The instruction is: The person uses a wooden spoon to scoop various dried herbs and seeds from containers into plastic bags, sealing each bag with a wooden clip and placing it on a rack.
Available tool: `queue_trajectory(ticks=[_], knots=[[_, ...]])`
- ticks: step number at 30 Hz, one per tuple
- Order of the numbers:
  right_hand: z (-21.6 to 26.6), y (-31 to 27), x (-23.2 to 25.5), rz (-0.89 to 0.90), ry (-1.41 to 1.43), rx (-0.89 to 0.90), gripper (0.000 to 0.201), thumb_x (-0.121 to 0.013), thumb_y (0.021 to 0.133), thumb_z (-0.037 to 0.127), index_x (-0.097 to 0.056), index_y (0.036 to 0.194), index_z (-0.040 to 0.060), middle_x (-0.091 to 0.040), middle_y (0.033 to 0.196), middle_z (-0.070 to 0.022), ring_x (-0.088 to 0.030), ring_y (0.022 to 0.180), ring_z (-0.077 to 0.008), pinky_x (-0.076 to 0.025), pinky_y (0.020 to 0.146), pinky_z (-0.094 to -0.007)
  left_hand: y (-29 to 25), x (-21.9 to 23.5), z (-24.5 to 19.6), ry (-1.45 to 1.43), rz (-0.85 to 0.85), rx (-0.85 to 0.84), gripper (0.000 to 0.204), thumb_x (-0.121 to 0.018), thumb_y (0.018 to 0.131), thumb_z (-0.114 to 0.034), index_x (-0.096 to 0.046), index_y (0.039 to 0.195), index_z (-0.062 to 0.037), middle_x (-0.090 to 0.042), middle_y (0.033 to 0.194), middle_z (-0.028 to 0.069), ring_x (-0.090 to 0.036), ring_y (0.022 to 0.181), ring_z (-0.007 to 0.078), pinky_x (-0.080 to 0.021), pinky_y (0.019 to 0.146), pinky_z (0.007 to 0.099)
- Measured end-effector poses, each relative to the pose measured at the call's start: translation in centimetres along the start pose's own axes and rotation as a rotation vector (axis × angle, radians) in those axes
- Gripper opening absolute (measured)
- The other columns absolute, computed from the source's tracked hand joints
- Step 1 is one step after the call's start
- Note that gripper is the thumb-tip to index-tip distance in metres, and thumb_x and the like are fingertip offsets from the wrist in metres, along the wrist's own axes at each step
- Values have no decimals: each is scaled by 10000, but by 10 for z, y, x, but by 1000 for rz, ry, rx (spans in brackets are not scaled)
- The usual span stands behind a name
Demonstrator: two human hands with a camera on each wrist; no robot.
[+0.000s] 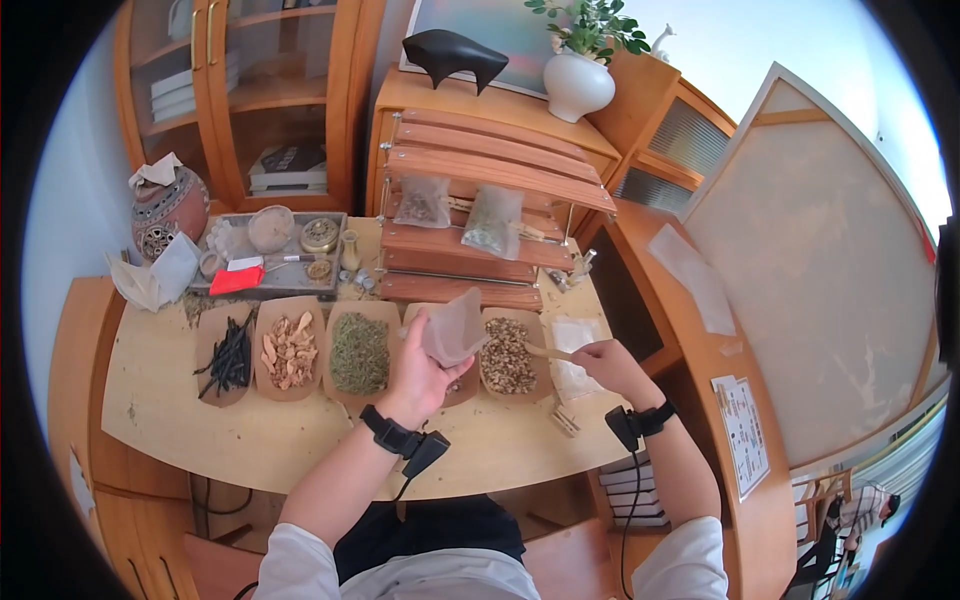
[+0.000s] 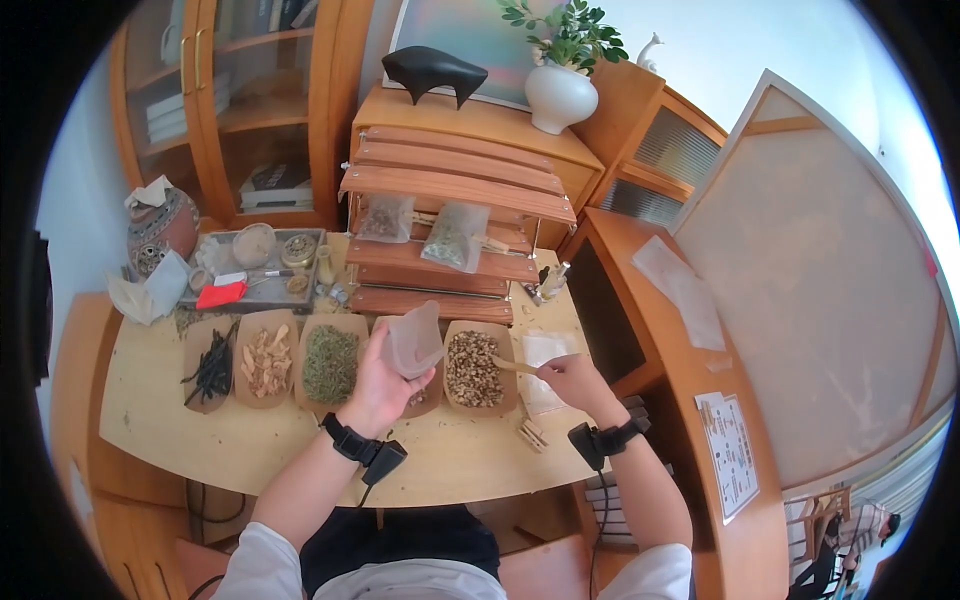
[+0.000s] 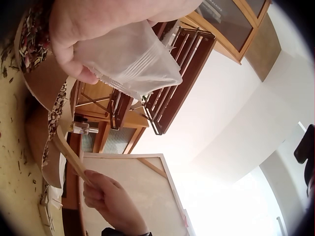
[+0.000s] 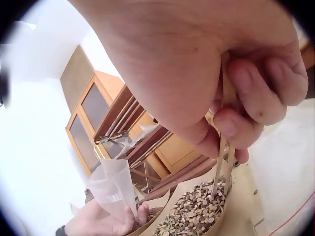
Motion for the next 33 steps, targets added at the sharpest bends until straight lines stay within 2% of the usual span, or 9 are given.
queue_trajectory(ticks=[4, 7, 10, 16, 22, 25, 28, 31, 33], knots=[[-3, 12, -20, 116, 183, -60, 366, -651, 884, 290, -714, 1036, -37, -681, 775, -128, -619, 716, -170, -495, 692, -307, 0, 0, -1, 10, -7, -4, 532, -487, 979, -543, -464, 1346, -159, -534, 1308, 60, -523, 1171, 226, -484, 901, 417], [-2, 21, -33, 147, 203, 51, 366, -640, 892, 280, -704, 1060, -39, -697, 822, -141, -633, 747, -189, -502, 717, -315, 0, -1, -2, 11, -11, -13, 530, -492, 976, -543, -466, 1341, -159, -535, 1301, 60, -524, 1168, 226, -487, 896, 417], [10, 18, -40, 64, 118, 243, 342, -624, 903, 280, -713, 1068, -7, -715, 853, -161, -671, 772, -250, -518, 737, -343, 0, -1, -2, 12, -5, -12, 529, -498, 975, -541, -466, 1337, -158, -535, 1296, 63, -525, 1167, 227, -489, 894, 417], [26, -2, -40, -66, -29, 167, 308, -619, 904, 289, -726, 1086, 64, -715, 916, -181, -685, 854, -339, -532, 766, -386, -1, 0, -2, 8, -7, -12, 534, -499, 975, -537, -457, 1345, -155, -532, 1304, 70, -523, 1183, 236, -487, 895, 415], [16, -1, -36, -136, 47, 179, 306, -634, 901, 301, -728, 1063, 58, -708, 855, -172, -688, 781, -317, -531, 712, -374, 1, 2, -1, 6, -21, -6, 542, -497, 974, -538, -447, 1354, -155, -525, 1332, 75, -519, 1199, 248, -482, 905, 427], [23, -7, -27, -148, 38, 236, 283, -640, 926, 249, -710, 1072, 16, -710, 831, -149, -656, 701, -200, -508, 682, -315, 1, 2, -1, 9, -24, -5, 541, -495, 974, -538, -447, 1354, -156, -524, 1336, 73, -518, 1201, 250, -480, 910, 432], [36, -18, -14, -161, 42, 189, 284, -651, 938, 237, -701, 1070, -10, -709, 814, -128, -629, 701, -139, -498, 677, -291, 1, 3, -1, 9, -19, -8, 538, -494, 974, -535, -447, 1354, -157, -526, 1335, 72, -518, 1200, 251, -480, 911, 432], [47, -21, -3, -229, 183, 304, 280, -640, 936, 253, -707, 1066, 15, -639, 690, -116, -561, 598, -155, -466, 608, -296, 3, 5, 1, 3, -35, -3, 535, -492, 975, -531, -447, 1355, -158, -529, 1332, 69, -520, 1197, 248, -480, 910, 432], [62, -25, 2, -207, 234, 328, 289, -646, 938, 250, -700, 1081, 4, -632, 692, -113, -537, 605, -126, -459, 605, -283, 2, 5, 1, 5, -43, 5, 530, -490, 975, -531, -448, 1355, -163, -531, 1329, 64, -521, 1194, 243, -481, 908, 429]])
Point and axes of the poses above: each hand's wrist, its own y-axis towards the middle knuckle, its own x-axis out of the back of the hand, z = x × y, the point moved 6 cm from there along y, towards the middle knuckle
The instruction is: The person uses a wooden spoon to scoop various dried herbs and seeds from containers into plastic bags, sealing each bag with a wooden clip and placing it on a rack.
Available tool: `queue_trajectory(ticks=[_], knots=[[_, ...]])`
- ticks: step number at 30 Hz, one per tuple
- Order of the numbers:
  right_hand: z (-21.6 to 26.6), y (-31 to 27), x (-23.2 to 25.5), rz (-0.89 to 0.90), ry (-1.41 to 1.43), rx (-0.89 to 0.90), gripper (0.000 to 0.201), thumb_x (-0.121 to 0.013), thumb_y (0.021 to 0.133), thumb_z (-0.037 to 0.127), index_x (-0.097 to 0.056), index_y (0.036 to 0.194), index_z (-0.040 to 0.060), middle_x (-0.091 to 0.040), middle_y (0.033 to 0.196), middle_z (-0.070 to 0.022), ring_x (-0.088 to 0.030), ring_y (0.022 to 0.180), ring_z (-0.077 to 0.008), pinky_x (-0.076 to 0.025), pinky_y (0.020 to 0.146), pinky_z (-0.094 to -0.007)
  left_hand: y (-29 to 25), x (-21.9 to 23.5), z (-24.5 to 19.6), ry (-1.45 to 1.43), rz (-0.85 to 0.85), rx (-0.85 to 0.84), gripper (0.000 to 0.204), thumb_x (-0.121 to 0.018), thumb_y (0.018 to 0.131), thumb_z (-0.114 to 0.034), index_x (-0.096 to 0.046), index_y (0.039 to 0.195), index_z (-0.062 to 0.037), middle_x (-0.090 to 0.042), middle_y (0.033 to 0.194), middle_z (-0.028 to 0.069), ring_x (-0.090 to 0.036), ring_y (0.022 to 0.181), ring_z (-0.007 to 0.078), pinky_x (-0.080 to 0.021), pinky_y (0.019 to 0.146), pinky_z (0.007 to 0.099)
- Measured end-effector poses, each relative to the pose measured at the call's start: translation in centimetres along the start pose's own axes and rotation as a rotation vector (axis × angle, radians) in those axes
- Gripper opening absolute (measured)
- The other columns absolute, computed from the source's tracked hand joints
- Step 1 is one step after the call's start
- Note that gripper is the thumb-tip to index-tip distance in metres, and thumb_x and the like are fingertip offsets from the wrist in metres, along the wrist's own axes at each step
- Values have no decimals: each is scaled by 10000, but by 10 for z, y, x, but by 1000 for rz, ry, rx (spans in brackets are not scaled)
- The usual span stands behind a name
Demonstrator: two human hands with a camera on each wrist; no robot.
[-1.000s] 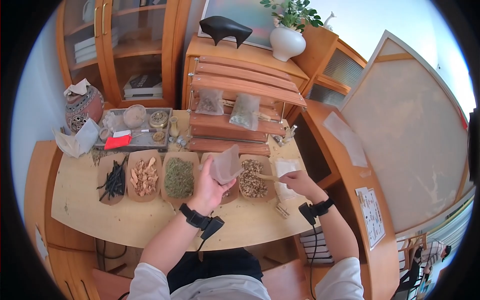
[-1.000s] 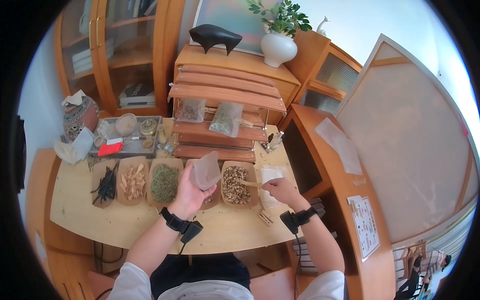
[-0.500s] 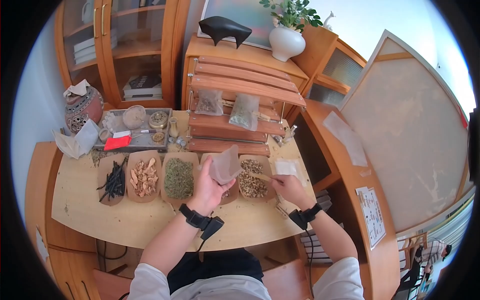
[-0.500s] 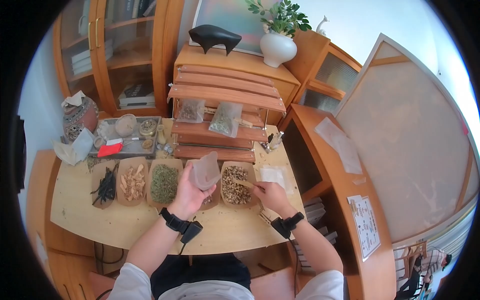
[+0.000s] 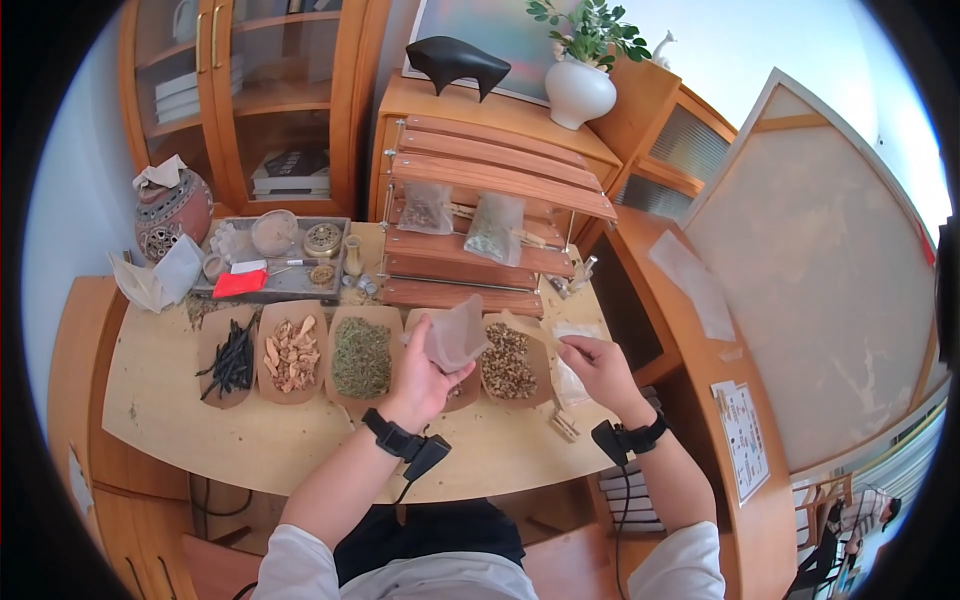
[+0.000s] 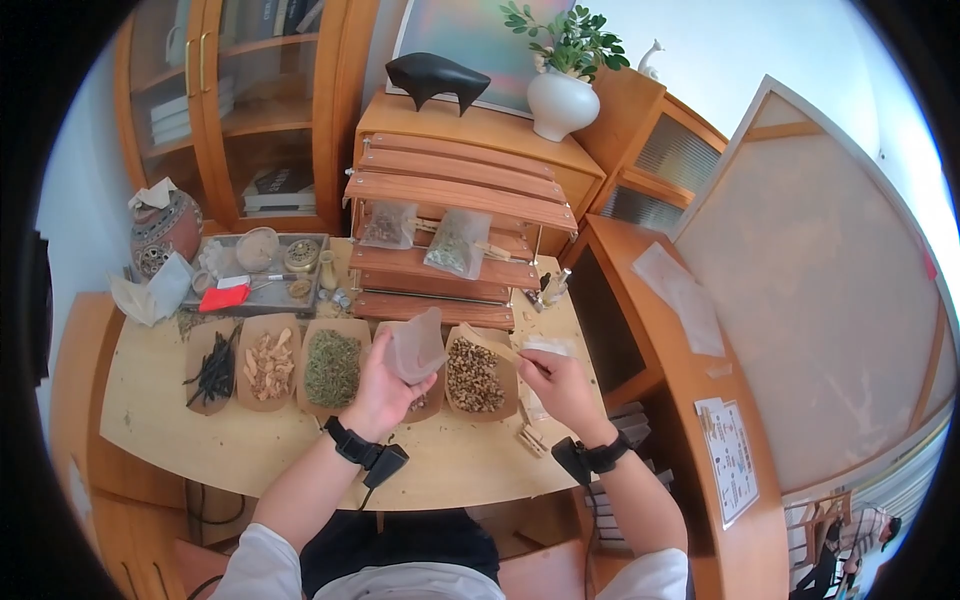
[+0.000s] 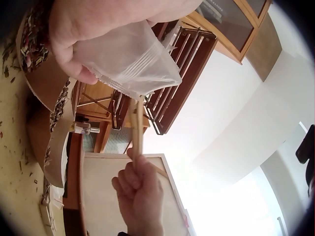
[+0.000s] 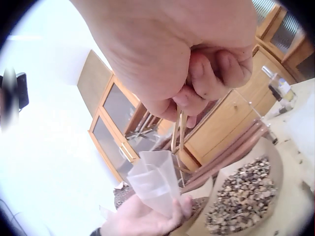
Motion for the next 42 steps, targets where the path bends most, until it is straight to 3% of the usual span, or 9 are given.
queue_trajectory(ticks=[4, 10, 13, 17, 20, 25, 31, 38, 42], knots=[[42, -2, -5, 91, 77, -14, 282, -654, 951, 188, -678, 1111, -42, -672, 801, -26, -548, 728, -50, -471, 664, -233, -1, -2, 2, 6, 40, 19, 517, -483, 976, -535, -457, 1353, -182, -535, 1321, 49, -522, 1189, 229, -481, 907, 414], [41, -5, -15, 81, 155, 36, 307, -664, 934, 227, -680, 1125, -14, -675, 756, -77, -573, 659, -94, -477, 634, -265, -3, -7, -2, 7, 67, 8, 518, -477, 978, -543, -462, 1355, -188, -533, 1314, 37, -522, 1185, 216, -480, 911, 404], [42, -12, 2, 48, 97, -16, 288, -665, 943, 177, -670, 1143, -30, -649, 775, -4, -511, 694, -40, -446, 623, -233, -4, -6, -3, 4, 77, -6, 525, -478, 978, -544, -458, 1360, -185, -531, 1313, 39, -519, 1184, 215, -479, 913, 410], [33, -27, 18, 110, -262, -115, 281, -688, 896, 256, -722, 1078, 44, -690, 777, -157, -684, 705, -248, -519, 652, -316, -2, -3, -3, 0, 76, -13, 534, -483, 978, -546, -451, 1365, -179, -528, 1316, 46, -516, 1185, 220, -478, 913, 417], [20, -42, 14, 177, -441, 40, 263, -699, 864, 261, -740, 1046, 75, -708, 836, -146, -687, 762, -313, -540, 672, -350, -4, -5, -3, 1, 48, -19, 542, -487, 976, -548, -452, 1361, -168, -527, 1323, 51, -515, 1185, 225, -478, 910, 418], [14, -54, -13, 120, -617, 206, 198, -689, 846, 210, -738, 1018, 125, -676, 795, -100, -660, 717, -303, -534, 645, -383, -4, -4, -2, -3, 24, -4, 542, -485, 977, -543, -453, 1362, -162, -521, 1333, 56, -515, 1185, 232, -477, 912, 417], [-3, -42, -20, -18, -546, 116, 210, -676, 868, 247, -739, 1021, 118, -694, 807, -115, -665, 698, -315, -535, 629, -384, -2, -4, -2, -6, 36, -1, 546, -483, 978, -539, -451, 1370, -161, -525, 1329, 57, -519, 1179, 237, -479, 915, 415], [-31, -37, 10, 157, -432, -303, 274, -637, 886, 318, -755, 1015, 106, -715, 854, -166, -694, 826, -323, -544, 726, -393, -3, -4, -1, -9, 47, 0, 548, -482, 981, -530, -448, 1374, -150, -525, 1319, 69, -521, 1173, 242, -481, 912, 418], [-26, -30, 1, 155, -435, -242, 309, -630, 890, 346, -741, 1073, 122, -720, 867, -156, -693, 842, -324, -542, 744, -391, -2, -4, -1, -15, 31, 3, 549, -486, 980, -531, -452, 1369, -146, -525, 1316, 71, -522, 1167, 241, -482, 909, 417]])
Point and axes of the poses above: each hand's wrist, its own y-axis towards the middle knuckle, its own x-axis out of the back of the hand, z = x × y, the point moved 6 cm from there along y, towards the middle knuckle
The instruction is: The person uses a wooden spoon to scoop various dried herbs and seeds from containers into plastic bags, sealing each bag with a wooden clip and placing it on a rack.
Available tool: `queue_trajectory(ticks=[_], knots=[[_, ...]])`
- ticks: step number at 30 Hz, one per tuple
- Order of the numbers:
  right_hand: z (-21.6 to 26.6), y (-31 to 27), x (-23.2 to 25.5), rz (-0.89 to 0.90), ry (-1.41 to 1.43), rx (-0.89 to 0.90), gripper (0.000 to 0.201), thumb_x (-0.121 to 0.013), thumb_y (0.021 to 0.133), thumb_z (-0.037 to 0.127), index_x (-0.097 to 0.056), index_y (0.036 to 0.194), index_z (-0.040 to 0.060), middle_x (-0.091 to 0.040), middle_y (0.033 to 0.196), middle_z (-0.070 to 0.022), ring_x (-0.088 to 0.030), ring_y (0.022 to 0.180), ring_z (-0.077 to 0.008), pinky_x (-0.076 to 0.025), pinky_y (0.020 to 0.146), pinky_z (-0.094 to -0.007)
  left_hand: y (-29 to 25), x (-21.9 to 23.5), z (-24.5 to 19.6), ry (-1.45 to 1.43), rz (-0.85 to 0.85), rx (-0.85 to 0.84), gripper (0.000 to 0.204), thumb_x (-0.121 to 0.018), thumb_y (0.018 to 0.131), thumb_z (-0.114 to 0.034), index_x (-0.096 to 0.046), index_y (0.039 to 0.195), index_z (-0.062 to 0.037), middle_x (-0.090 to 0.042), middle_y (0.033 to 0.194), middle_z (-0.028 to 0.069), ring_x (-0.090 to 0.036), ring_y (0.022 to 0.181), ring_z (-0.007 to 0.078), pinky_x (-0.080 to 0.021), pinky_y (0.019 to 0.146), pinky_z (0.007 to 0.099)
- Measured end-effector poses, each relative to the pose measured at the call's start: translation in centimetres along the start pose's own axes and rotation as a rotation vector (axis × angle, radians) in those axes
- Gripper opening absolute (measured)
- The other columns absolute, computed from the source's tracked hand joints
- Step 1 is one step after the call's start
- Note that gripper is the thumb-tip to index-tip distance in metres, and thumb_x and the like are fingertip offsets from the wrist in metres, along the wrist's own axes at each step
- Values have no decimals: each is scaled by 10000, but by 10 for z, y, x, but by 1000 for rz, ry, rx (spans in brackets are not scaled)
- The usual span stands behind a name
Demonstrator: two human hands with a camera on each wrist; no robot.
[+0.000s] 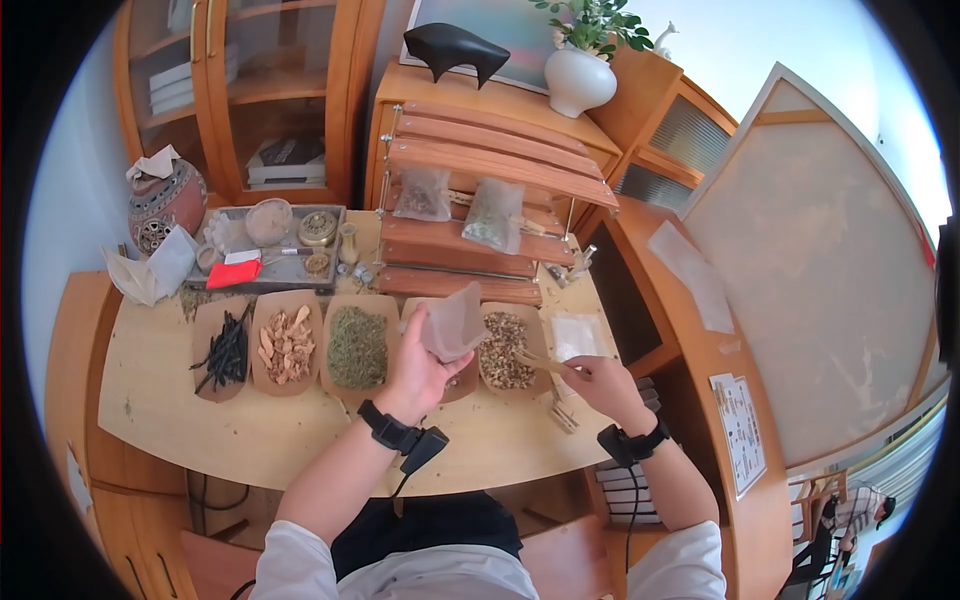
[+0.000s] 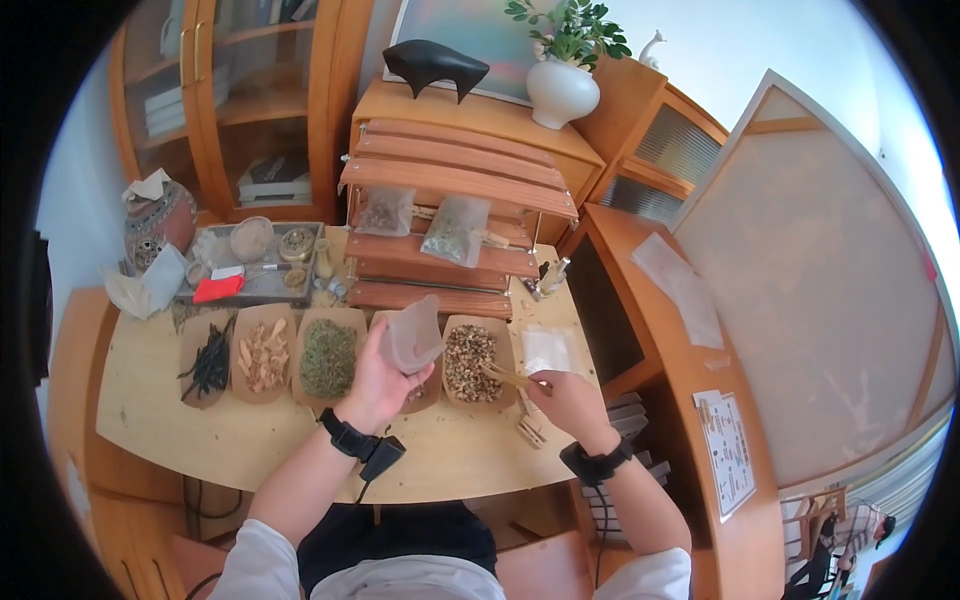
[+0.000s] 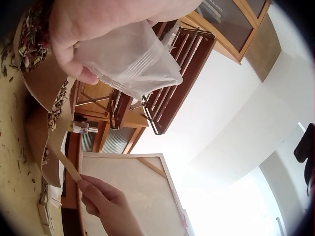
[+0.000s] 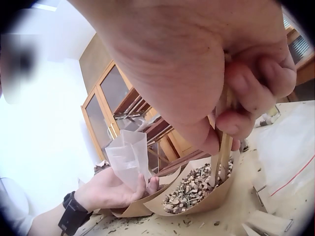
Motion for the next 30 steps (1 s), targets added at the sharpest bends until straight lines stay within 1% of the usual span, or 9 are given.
queue_trajectory(ticks=[3, 6, 9, 12, 15, 17, 20, 27, 30], knots=[[8, 9, -8, -27, -31, 80, 308, -630, 893, 344, -735, 1091, 134, -715, 857, -156, -687, 823, -330, -540, 734, -404, -1, -1, -1, 2, -5, -7, 544, -492, 977, -533, -458, 1361, -149, -524, 1313, 69, -520, 1168, 241, -482, 907, 418], [19, 18, -11, -38, -52, 112, 292, -632, 893, 340, -738, 1076, 138, -711, 855, -156, -680, 807, -338, -538, 723, -416, -2, -2, -2, 8, 8, -13, 538, -497, 976, -533, -461, 1353, -151, -522, 1308, 65, -516, 1173, 241, -481, 907, 420], [14, 27, -22, -46, -8, 147, 269, -629, 902, 325, -738, 1054, 131, -710, 859, -156, -675, 801, -344, -537, 717, -423, -2, -2, -2, 9, 6, -18, 536, -500, 975, -534, -459, 1351, -154, -518, 1304, 62, -512, 1179, 239, -481, 907, 422], [15, 29, -28, -86, -22, 191, 255, -628, 912, 314, -737, 1043, 124, -709, 861, -151, -676, 804, -340, -537, 715, -416, -2, -1, -3, 5, 8, -18, 538, -498, 979, -527, -452, 1357, -147, -518, 1319, 65, -509, 1192, 237, -473, 925, 425], [7, 31, -38, -201, 22, 279, 261, -633, 915, 315, -734, 1047, 113, -709, 863, -148, -675, 802, -336, -536, 716, -416, -3, -2, -3, 5, 5, -9, 543, -493, 986, -515, -447, 1365, -129, -524, 1353, 74, -507, 1216, 236, -458, 964, 431], [7, 31, -39, -189, 52, 254, 272, -635, 913, 315, -731, 1056, 104, -709, 865, -148, -676, 804, -333, -534, 715, -413, -4, -3, -4, 10, 1, -9, 544, -489, 988, -515, -446, 1366, -125, -524, 1353, 77, -507, 1216, 237, -457, 966, 430], [9, 29, -36, -205, 118, 243, 276, -642, 910, 306, -730, 1056, 89, -704, 857, -155, -675, 793, -334, -531, 704, -407, -1, 0, -3, 11, 1, -17, 532, -485, 981, -535, -450, 1351, -154, -512, 1318, 65, -513, 1187, 241, -478, 912, 425], [5, 25, -20, -269, 172, 263, 266, -665, 900, 280, -730, 1035, 60, -694, 824, -179, -674, 729, -331, -531, 669, -385, 2, 3, -1, 15, -7, -11, 534, -479, 981, -536, -446, 1357, -159, -513, 1350, 69, -509, 1207, 246, -471, 917, 427], [19, 16, -3, -247, 206, 234, 242, -649, 938, 218, -707, 1062, 19, -681, 778, -177, -657, 648, -241, -506, 630, -315, 2, 4, -1, 8, -14, -10, 529, -480, 980, -532, -447, 1360, -165, -522, 1344, 65, -510, 1206, 245, -466, 923, 427]])
Point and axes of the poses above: each hand's wrist, its own y-axis towards the middle knuckle, its own x-axis out of the back of the hand, z = x × y, the point moved 6 cm from there along y, towards the middle knuckle
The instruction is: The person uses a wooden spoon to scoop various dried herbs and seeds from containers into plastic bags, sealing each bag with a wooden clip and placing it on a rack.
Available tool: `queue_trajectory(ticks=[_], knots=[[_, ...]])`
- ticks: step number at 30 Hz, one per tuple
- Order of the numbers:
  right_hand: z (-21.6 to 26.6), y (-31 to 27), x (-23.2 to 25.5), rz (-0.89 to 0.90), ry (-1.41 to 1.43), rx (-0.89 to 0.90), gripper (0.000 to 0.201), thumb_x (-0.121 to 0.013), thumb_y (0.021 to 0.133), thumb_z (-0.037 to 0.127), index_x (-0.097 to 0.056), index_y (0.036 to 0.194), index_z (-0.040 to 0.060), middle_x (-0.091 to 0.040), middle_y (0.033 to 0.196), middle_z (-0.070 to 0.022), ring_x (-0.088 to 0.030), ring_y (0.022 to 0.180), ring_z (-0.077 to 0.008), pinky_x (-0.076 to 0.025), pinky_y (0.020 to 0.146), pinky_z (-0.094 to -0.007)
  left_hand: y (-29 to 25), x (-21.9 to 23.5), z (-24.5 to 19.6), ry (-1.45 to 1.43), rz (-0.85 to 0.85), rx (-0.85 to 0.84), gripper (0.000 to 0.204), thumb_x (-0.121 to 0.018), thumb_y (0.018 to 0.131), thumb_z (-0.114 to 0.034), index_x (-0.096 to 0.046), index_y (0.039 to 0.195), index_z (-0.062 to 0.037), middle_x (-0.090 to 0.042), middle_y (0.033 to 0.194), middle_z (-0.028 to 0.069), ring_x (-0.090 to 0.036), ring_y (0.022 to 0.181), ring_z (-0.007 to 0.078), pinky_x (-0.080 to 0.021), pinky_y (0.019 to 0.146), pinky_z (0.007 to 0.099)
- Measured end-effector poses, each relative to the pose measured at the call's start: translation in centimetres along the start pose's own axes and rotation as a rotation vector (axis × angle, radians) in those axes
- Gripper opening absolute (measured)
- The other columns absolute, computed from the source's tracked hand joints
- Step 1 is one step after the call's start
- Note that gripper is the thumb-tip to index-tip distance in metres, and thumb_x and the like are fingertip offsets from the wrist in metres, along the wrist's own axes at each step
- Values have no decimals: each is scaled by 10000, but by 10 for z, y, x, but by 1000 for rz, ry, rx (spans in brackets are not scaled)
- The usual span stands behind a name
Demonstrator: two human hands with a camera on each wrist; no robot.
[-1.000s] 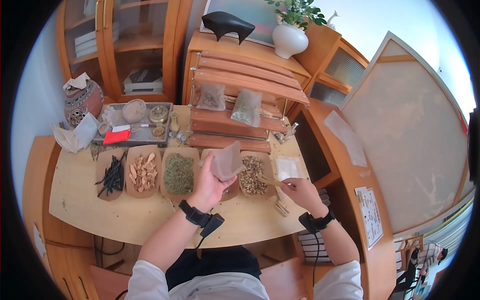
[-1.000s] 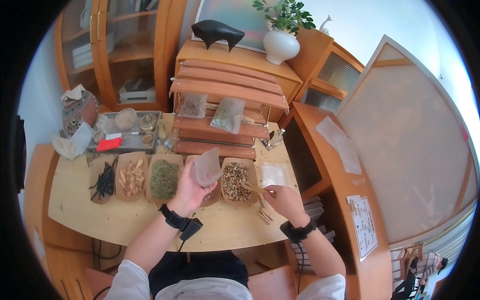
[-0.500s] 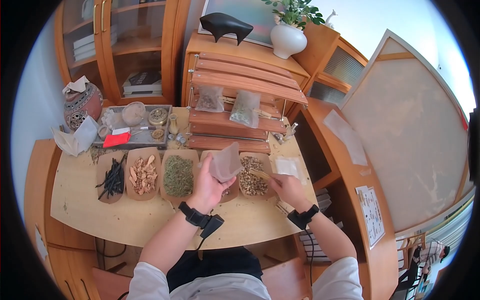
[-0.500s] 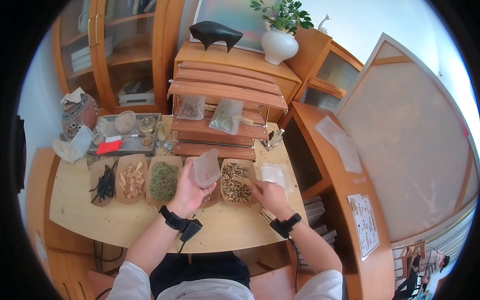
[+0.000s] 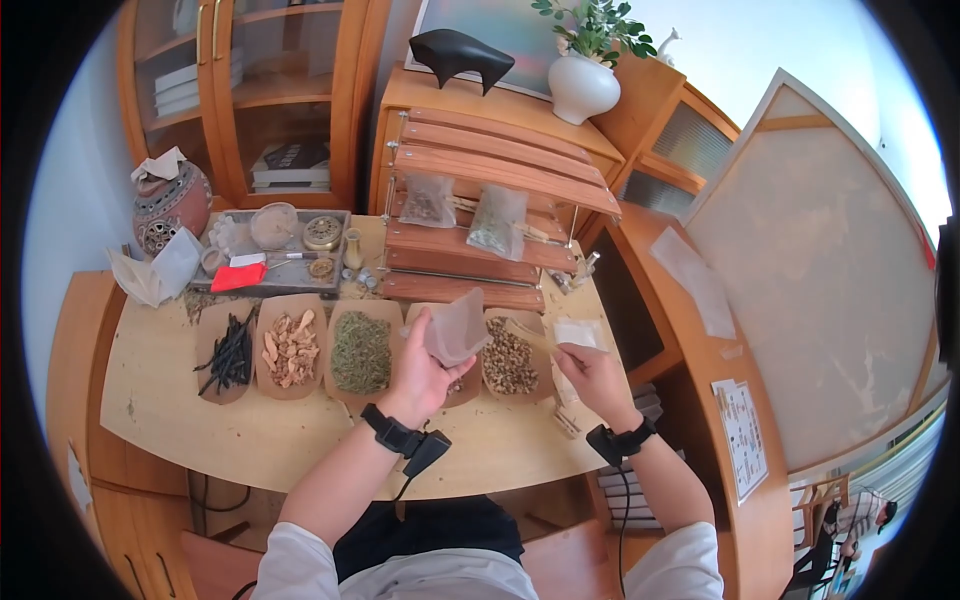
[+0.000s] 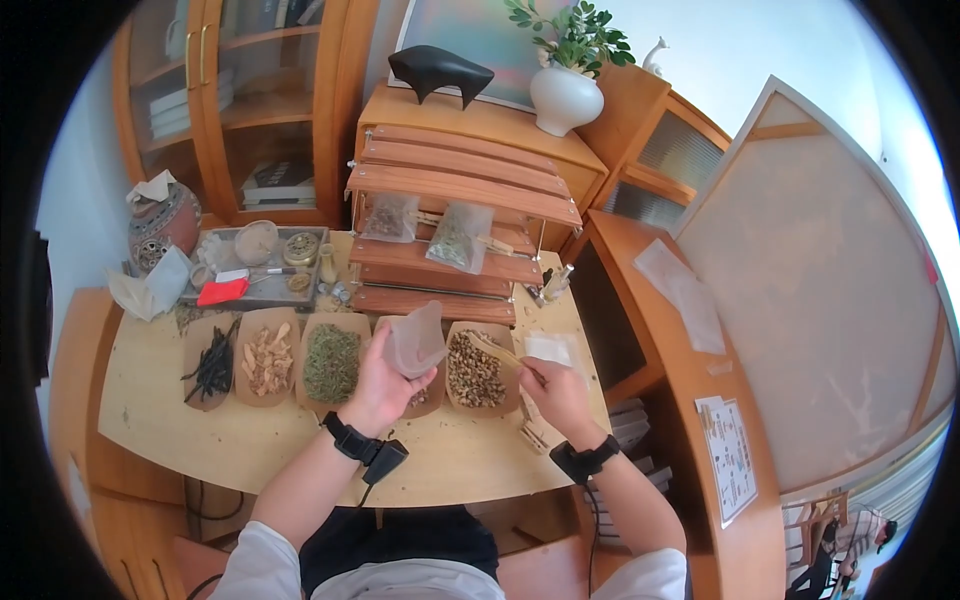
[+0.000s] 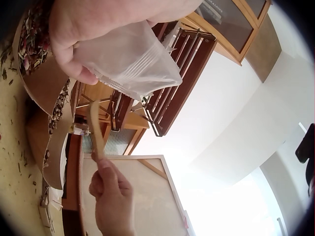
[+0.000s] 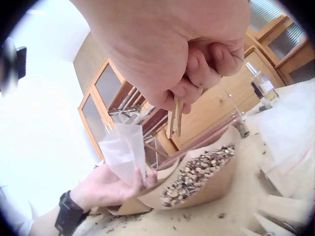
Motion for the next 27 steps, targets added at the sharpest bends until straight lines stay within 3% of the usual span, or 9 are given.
queue_trajectory(ticks=[9, 15, 19, 22, 27], knots=[[77, 3, 18, 55, 127, 139, 276, -690, 916, 170, -679, 1110, -26, -666, 745, -117, -582, 650, -87, -478, 615, -259, -5, -6, 0, 16, 23, 14, 537, -490, 977, -534, -455, 1363, -161, -533, 1334, 56, -518, 1198, 223, -464, 952, 423], [76, 2, 29, 42, 179, 100, 241, -661, 936, 145, -678, 1102, -29, -654, 731, -57, -502, 633, -74, -435, 589, -239, -4, -3, -1, 8, 21, -1, 536, -472, 978, -551, -453, 1364, -180, -531, 1333, 44, -522, 1184, 222, -467, 923, 414], [33, 3, 26, 28, 213, -57, 271, -680, 906, 233, -700, 1100, 44, -704, 801, -148, -685, 708, -235, -522, 662, -326, -4, -3, -2, -2, 18, -6, 552, -475, 977, -552, -442, 1378, -173, -530, 1336, 51, -520, 1189, 230, -468, 919, 413], [25, 3, 17, 163, -194, -54, 258, -651, 901, 269, -717, 1081, 96, -704, 824, -160, -687, 747, -307, -534, 681, -387, -3, -2, -1, -5, 8, -8, 550, -482, 976, -548, -444, 1375, -171, -532, 1335, 54, -517, 1200, 233, -470, 917, 412], [40, 11, -10, 107, -249, 100, 216, -624, 879, 261, -739, 1012, 136, -708, 848, -149, -679, 790, -339, -542, 703, -431, -1, -1, 1, 6, 8, -3, 537, -498, 968, -549, -467, 1349, -173, -534, 1328, 55, -518, 1198, 231, -482, 902, 411]])
Point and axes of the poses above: each hand's wrist, its own y-axis towards the middle knuckle, its own x-axis out of the back of the hand, z = x × y, the point moved 6 cm from there along y, towards the middle knuckle
